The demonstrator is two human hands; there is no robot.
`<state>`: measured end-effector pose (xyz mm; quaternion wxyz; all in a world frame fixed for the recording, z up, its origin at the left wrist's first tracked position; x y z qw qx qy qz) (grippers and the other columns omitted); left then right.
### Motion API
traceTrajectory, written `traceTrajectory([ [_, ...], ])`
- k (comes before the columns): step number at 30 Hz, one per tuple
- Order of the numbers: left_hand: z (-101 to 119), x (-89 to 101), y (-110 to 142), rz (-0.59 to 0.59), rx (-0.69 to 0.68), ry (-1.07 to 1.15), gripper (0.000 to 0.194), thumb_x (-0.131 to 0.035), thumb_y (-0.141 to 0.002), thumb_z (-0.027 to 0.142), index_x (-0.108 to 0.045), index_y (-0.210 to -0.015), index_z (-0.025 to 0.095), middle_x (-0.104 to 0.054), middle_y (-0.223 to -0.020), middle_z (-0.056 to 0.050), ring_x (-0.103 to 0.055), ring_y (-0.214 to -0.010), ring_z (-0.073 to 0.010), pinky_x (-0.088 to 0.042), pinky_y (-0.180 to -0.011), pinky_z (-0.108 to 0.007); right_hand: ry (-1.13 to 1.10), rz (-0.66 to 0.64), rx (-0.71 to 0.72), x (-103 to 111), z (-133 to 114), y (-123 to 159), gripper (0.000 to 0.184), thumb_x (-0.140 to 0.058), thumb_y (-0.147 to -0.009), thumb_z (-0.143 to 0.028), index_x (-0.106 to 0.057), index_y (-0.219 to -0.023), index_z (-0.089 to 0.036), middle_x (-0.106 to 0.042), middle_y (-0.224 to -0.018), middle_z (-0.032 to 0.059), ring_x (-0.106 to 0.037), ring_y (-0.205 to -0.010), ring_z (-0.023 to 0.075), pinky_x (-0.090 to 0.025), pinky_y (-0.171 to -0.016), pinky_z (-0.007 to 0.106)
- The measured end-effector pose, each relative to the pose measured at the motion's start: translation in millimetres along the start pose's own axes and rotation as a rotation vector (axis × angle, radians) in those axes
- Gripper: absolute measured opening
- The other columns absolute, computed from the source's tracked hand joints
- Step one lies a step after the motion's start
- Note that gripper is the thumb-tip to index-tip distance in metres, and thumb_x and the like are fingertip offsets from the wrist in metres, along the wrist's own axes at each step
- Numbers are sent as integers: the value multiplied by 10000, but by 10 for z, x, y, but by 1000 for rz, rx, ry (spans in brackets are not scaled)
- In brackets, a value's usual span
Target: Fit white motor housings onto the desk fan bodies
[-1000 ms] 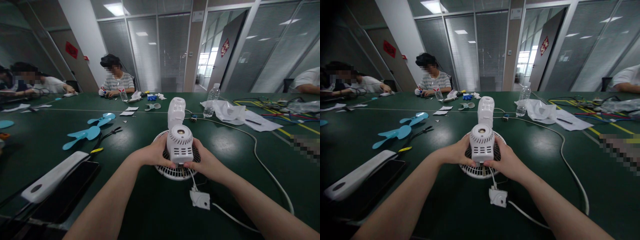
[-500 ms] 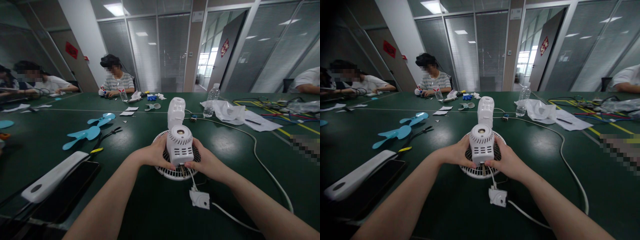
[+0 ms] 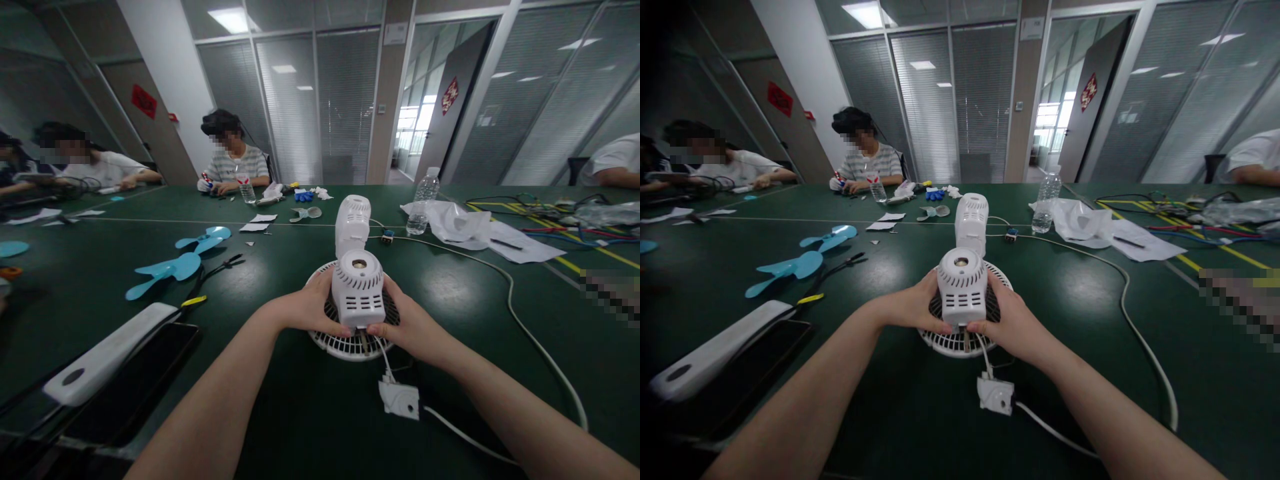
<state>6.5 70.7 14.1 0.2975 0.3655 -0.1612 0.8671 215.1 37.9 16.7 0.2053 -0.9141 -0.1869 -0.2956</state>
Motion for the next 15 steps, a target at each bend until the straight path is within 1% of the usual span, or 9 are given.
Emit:
traceTrajectory([
  [5,-35,-10,-7,4,0,-18,1234,-818,-562,524,-96,-1526,256,-176,-1580,-129,-134,-1460,-406,-134,-1183,-607,-18,-19,-5,-7,18,1,938,-742,-762,-391,-183,-1499,-239,-449,-1473,139,-426,-1360,328,-322,-1131,563],
  [9,-55,-32,-21,-6,2,-47,1269,-821,-553,528,-72,-1529,218,-132,-1593,-142,-99,-1471,-393,-116,-1198,-582,-20,-17,-16,6,-2,5,926,-747,-756,-385,-205,-1490,-232,-430,-1486,140,-417,-1365,327,-312,-1136,563],
  [13,-13,-5,-10,-14,42,32,1324,-826,-548,537,7,-1529,223,-76,-1607,-148,-86,-1474,-394,-113,-1195,-586,-7,-29,-44,6,2,10,901,-740,-763,-367,-217,-1485,-237,-446,-1475,134,-419,-1363,327,-314,-1133,568],
  [15,44,27,-2,-5,28,103,1351,-828,-561,522,77,-1523,239,-43,-1613,-152,-76,-1476,-395,-108,-1190,-595,12,-33,-66,4,23,11,909,-741,-761,-377,-212,-1487,-232,-444,-1474,140,-416,-1364,335,-310,-1131,580],
])
Point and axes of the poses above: each hand's wrist, its own y-axis away from the middle knuckle, its own x-axis out of the back of the hand, z = x × y, the point moved 4 cm from there along -y, towards the middle knuckle
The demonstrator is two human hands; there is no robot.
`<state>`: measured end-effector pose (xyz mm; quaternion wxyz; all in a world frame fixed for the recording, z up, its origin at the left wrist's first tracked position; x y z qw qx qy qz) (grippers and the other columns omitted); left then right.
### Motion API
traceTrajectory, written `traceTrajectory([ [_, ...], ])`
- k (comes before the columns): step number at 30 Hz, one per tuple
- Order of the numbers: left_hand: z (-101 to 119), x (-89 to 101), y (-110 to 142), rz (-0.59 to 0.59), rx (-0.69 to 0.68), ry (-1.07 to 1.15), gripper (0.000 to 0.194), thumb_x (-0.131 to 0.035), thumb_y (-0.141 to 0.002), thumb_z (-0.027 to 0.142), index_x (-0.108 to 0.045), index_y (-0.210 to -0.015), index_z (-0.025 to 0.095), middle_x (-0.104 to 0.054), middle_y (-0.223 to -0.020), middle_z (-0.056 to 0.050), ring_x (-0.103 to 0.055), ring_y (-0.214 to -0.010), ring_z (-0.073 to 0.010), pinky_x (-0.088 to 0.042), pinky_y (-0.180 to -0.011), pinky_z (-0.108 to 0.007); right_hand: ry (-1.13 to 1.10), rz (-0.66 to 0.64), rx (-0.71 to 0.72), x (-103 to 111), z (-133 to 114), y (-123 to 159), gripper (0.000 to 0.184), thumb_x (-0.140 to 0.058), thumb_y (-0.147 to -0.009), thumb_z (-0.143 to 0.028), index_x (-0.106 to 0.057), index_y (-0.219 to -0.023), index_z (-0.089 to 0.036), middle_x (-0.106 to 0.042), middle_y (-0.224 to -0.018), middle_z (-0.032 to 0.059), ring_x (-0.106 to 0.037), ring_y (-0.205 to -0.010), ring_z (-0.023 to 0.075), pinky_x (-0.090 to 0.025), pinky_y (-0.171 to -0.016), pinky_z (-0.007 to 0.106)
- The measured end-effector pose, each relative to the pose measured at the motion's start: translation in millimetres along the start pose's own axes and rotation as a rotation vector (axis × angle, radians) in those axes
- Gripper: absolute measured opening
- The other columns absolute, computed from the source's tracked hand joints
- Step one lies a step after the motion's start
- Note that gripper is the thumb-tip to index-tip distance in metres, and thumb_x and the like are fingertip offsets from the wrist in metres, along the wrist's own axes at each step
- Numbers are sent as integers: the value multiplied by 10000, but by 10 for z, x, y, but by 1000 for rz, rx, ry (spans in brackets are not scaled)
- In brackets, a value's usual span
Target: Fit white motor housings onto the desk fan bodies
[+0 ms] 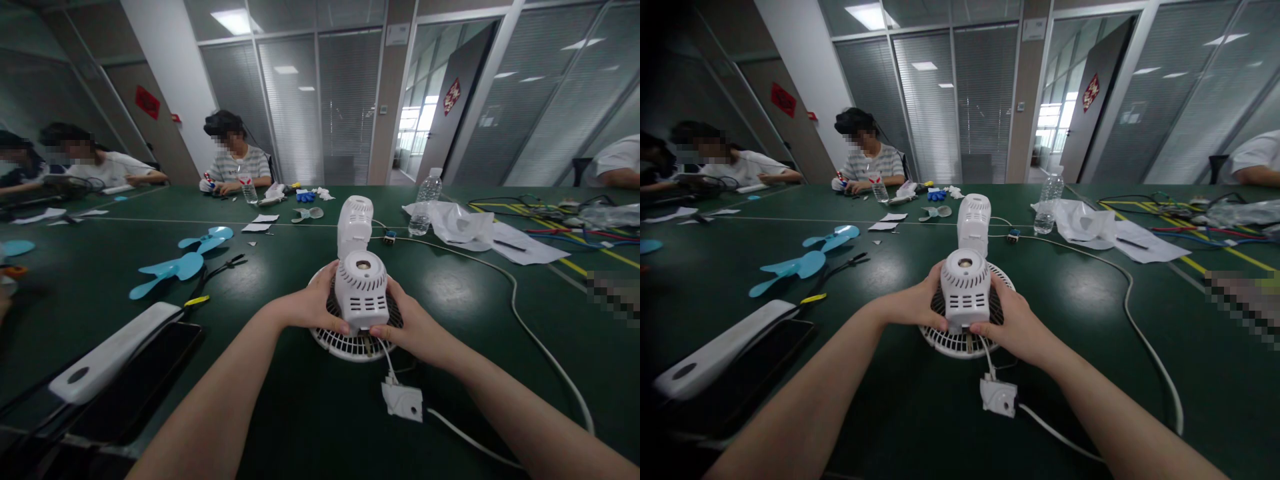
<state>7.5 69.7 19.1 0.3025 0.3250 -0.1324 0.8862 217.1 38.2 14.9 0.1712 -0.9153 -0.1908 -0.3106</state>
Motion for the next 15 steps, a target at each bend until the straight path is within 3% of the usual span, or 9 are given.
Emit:
traceTrajectory([
  [5,185,49,6,92,-136,96,1392,-845,-595,456,195,-1499,256,-24,-1617,-154,-69,-1485,-360,-90,-1201,-562,41,-13,15,2,36,-12,911,-731,-765,-395,-203,-1489,-231,-413,-1498,141,-391,-1379,347,-283,-1134,607],
  [11,288,12,-21,148,-215,131,1218,-853,-591,408,-76,-1520,280,-233,-1562,-151,-233,-1431,-401,-171,-1165,-612,81,6,50,6,62,-10,933,-730,-758,-399,-190,-1506,-257,-368,-1526,139,-389,-1371,371,-269,-1121,635],
  [15,293,11,-25,146,-214,134,1187,-859,-588,385,-117,-1509,287,-277,-1537,-141,-273,-1413,-389,-209,-1156,-605,107,42,69,-41,105,28,1003,-708,-771,-446,-76,-1534,-289,-282,-1571,116,-290,-1422,374,-225,-1131,646],
])
Point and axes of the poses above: each hand's wrist, its own y-axis away from the middle knuckle, its own x-axis out of the back of the hand, z = x × y, the point moved 4 cm from there along -y, towards the middle knuckle
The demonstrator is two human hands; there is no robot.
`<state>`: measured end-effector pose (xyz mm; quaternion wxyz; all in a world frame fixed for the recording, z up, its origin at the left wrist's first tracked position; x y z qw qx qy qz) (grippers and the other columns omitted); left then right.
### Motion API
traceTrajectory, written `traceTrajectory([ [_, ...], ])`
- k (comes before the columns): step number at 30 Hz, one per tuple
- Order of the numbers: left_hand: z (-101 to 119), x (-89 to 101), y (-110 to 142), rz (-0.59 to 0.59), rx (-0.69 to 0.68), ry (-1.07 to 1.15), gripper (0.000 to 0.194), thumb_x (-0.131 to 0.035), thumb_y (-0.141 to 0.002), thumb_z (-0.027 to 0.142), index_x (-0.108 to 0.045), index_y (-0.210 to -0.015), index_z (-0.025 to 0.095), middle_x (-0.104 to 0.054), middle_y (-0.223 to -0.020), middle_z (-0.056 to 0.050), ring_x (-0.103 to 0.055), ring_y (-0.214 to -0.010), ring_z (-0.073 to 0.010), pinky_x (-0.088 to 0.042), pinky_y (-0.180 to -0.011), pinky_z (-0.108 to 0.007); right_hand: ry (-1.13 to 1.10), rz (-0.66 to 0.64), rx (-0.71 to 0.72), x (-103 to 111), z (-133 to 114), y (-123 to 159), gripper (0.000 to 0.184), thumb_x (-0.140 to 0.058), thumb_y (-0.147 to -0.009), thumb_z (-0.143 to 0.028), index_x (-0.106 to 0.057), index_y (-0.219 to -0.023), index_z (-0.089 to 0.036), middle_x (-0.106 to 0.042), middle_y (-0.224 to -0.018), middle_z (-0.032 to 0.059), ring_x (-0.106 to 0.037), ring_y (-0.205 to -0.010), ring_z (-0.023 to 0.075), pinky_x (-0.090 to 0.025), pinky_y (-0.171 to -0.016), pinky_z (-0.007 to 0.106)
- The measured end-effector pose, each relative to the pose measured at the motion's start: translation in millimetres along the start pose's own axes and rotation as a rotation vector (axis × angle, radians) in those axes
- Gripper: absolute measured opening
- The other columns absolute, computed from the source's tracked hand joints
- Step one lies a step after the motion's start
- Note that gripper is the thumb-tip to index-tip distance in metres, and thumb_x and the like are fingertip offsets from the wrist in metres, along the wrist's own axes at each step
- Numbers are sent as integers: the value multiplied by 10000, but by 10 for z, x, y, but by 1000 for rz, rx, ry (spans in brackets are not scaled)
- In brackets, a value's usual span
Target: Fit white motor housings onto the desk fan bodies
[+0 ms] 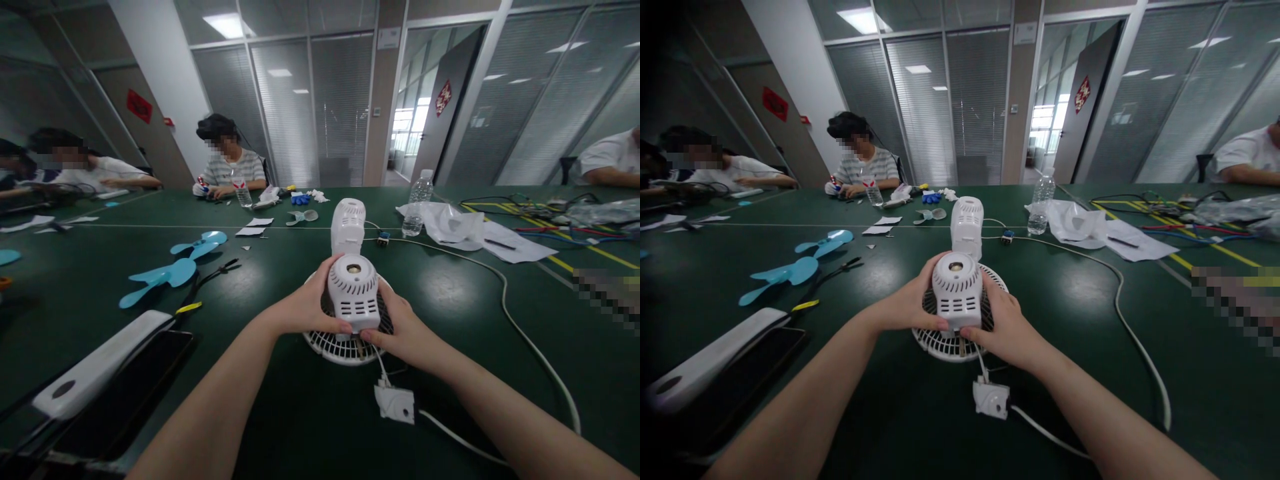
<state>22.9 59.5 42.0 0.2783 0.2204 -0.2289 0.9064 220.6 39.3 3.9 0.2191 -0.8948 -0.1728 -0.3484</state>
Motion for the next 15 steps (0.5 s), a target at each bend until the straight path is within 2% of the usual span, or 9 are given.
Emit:
traceTrajectory([
  [4,-18,1,3,-2,19,-11,1200,-867,-583,377,-108,-1508,292,-280,-1534,-138,-277,-1412,-377,-215,-1159,-596,-46,35,5,-38,31,13,1112,-719,-750,-501,44,-1537,-313,-156,-1615,94,-181,-1458,385,-184,-1140,652],
  [7,-37,-2,5,-5,34,-12,1208,-869,-582,377,-98,-1509,291,-281,-1532,-142,-281,-1410,-374,-215,-1159,-594,-85,29,14,-14,0,-19,1067,-741,-747,-436,-43,-1541,-296,-246,-1586,114,-258,-1435,377,-202,-1142,640],
  [11,-58,-7,4,-23,52,11,1229,-869,-582,381,-68,-1511,310,-266,-1543,-137,-265,-1419,-377,-196,-1160,-603,-136,-10,-18,56,-90,-51,1028,-781,-719,-335,-142,-1522,-268,-413,-1496,132,-389,-1376,342,-287,-1135,586],
  [15,-56,-8,4,-35,59,19,1242,-867,-582,388,-49,-1513,316,-264,-1547,-134,-263,-1421,-377,-198,-1160,-596,-138,-20,-54,93,-141,-47,1015,-795,-707,-320,-170,-1505,-267,-455,-1465,124,-422,-1357,326,-316,-1127,570],
])
Point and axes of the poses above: each hand's wrist, its own y-axis away from the middle knuckle, its own x-axis out of the back of the hand, z = x × y, the point moved 4 cm from there along -y, towards the middle knuckle
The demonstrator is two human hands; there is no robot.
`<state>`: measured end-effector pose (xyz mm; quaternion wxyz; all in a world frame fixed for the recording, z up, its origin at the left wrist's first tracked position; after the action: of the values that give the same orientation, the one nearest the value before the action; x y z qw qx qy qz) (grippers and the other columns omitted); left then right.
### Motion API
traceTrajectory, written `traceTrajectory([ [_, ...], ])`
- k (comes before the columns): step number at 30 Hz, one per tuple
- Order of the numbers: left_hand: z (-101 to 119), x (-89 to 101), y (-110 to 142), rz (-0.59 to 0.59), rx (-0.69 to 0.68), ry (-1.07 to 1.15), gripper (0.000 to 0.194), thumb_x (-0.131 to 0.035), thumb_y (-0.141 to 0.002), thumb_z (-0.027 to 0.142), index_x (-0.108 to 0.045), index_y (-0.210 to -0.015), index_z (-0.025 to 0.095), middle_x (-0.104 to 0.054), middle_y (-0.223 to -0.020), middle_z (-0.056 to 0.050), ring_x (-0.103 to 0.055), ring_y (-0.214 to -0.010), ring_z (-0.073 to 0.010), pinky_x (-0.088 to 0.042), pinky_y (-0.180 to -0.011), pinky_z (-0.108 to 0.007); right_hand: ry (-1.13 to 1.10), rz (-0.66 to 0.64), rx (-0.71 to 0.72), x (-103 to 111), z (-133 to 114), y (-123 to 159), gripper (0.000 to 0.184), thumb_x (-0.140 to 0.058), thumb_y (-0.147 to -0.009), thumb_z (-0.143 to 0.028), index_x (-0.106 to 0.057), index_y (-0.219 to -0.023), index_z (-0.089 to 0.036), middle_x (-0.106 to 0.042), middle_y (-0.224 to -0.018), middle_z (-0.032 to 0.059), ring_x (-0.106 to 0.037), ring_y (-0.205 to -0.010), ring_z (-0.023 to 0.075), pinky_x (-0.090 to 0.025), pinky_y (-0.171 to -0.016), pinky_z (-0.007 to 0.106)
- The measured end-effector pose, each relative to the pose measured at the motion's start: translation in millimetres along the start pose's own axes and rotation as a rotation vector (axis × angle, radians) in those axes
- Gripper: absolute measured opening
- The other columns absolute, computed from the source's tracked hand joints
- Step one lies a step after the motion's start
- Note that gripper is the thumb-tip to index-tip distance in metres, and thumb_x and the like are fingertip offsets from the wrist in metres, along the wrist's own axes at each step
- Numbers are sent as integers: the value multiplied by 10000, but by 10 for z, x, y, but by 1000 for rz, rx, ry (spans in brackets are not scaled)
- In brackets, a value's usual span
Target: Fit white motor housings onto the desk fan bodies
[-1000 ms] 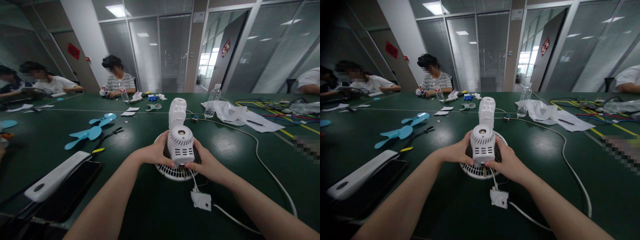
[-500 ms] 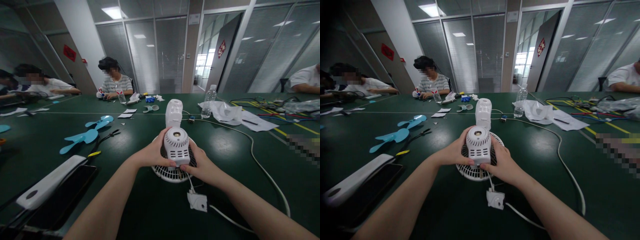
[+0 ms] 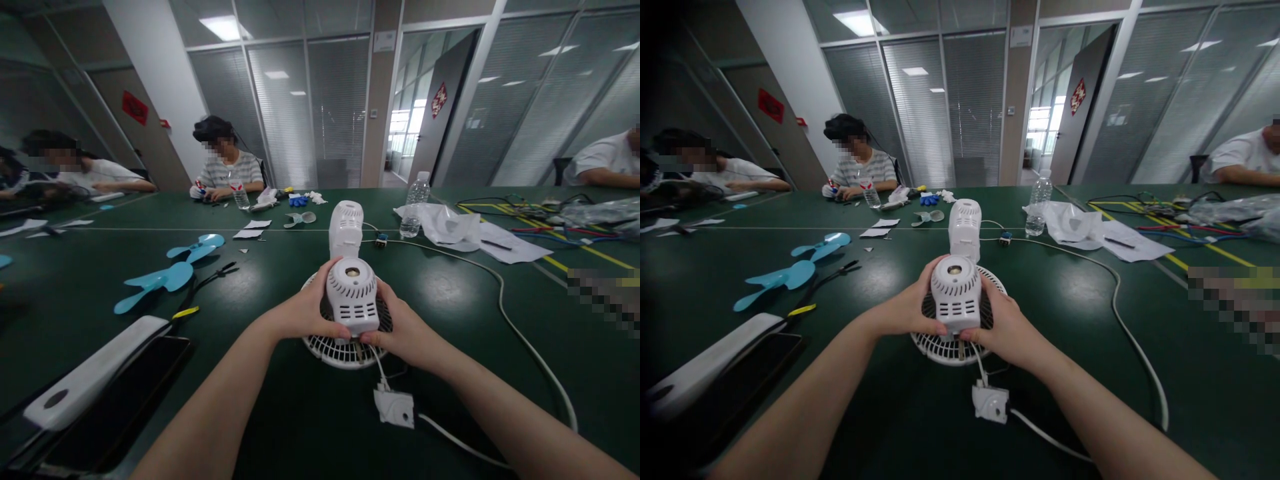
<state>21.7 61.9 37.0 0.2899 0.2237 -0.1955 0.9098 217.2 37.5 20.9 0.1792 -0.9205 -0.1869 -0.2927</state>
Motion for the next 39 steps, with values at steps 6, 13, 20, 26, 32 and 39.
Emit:
traceTrajectory([
  [6,22,1,7,5,0,-14,1253,-878,-564,382,-61,-1510,305,-278,-1536,-141,-283,-1412,-373,-211,-1160,-590,52,19,-11,-17,45,-8,1010,-794,-694,-348,-188,-1497,-260,-423,-1490,124,-368,-1391,341,-274,-1138,602],
  [13,-3,1,8,2,1,-16,1262,-876,-570,381,-40,-1513,302,-273,-1534,-148,-285,-1410,-377,-210,-1155,-606,72,-13,24,0,84,-18,987,-776,-713,-415,-199,-1498,-255,-400,-1503,137,-358,-1394,360,-245,-1139,630],
  [20,18,24,11,8,-1,-13,1231,-863,-571,377,-76,-1515,310,-274,-1537,-137,-273,-1411,-394,-201,-1146,-628,81,-64,-24,35,73,-20,1018,-791,-686,-340,-186,-1502,-267,-362,-1530,119,-324,-1415,350,-220,-1156,617],
  [26,35,39,10,24,-29,-9,1202,-861,-577,370,-112,-1514,293,-269,-1546,-131,-265,-1417,-382,-200,-1162,-599,65,-69,40,29,97,-24,980,-766,-728,-369,-177,-1503,-262,-374,-1525,124,-336,-1411,343,-235,-1151,616],
  [32,44,41,-1,52,-57,-18,1190,-865,-565,385,-147,-1510,296,-283,-1540,-134,-263,-1416,-400,-186,-1159,-623,53,-33,59,29,103,-31,970,-759,-735,-311,-177,-1511,-264,-373,-1529,123,-373,-1393,335,-264,-1150,596],
  [39,25,14,22,23,-19,-5,1233,-863,-581,394,-64,-1516,295,-248,-1555,-145,-244,-1430,-392,-183,-1166,-613,53,-49,26,31,83,-40,963,-752,-731,-261,-186,-1510,-272,-423,-1497,111,-404,-1375,332,-292,-1140,590],
])
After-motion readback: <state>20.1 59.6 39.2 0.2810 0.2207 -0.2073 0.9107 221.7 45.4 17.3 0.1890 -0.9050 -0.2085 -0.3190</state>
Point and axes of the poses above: each hand's wrist, its own y-axis away from the middle knuckle, its own x-axis out of the back of the hand, z = x × y, the point moved 4 cm from there along -y, towards the middle knuckle
